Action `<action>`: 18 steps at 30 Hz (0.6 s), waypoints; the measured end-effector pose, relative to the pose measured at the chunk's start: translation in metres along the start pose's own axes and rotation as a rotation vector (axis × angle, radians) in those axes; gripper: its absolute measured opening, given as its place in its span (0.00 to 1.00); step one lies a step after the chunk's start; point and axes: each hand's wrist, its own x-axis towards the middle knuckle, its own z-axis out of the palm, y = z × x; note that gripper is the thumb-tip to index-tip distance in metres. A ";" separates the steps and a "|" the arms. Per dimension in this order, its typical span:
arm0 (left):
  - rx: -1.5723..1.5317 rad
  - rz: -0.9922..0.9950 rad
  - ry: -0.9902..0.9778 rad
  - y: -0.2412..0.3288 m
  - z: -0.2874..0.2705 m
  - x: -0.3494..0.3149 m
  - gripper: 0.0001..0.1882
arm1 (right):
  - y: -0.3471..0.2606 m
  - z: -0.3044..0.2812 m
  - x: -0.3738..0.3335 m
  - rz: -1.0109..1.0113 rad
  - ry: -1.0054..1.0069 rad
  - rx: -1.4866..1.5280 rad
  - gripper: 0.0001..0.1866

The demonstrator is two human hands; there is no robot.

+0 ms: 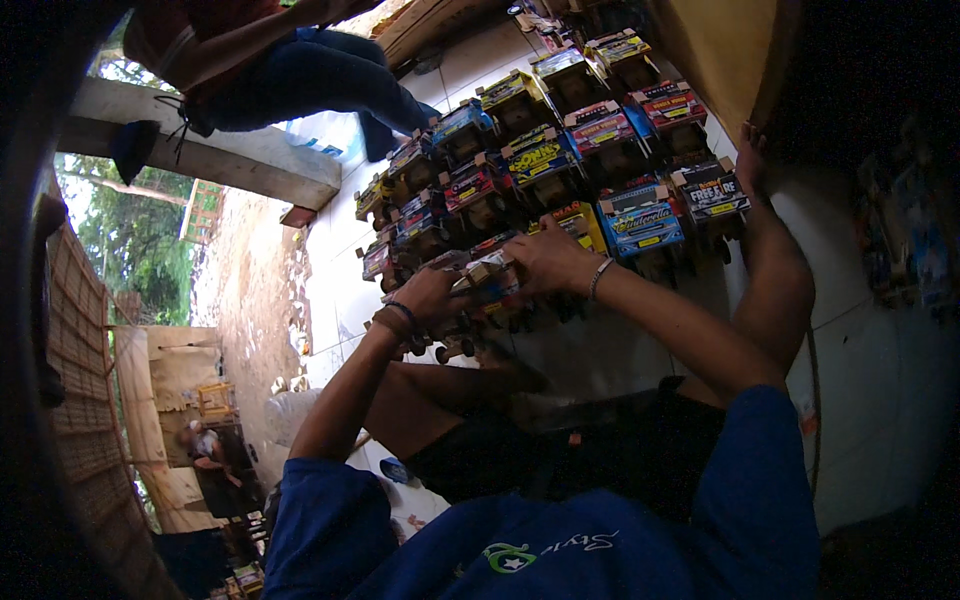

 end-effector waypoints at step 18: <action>-0.130 0.005 -0.023 0.004 -0.002 0.009 0.29 | 0.001 0.005 0.001 0.017 0.022 0.031 0.38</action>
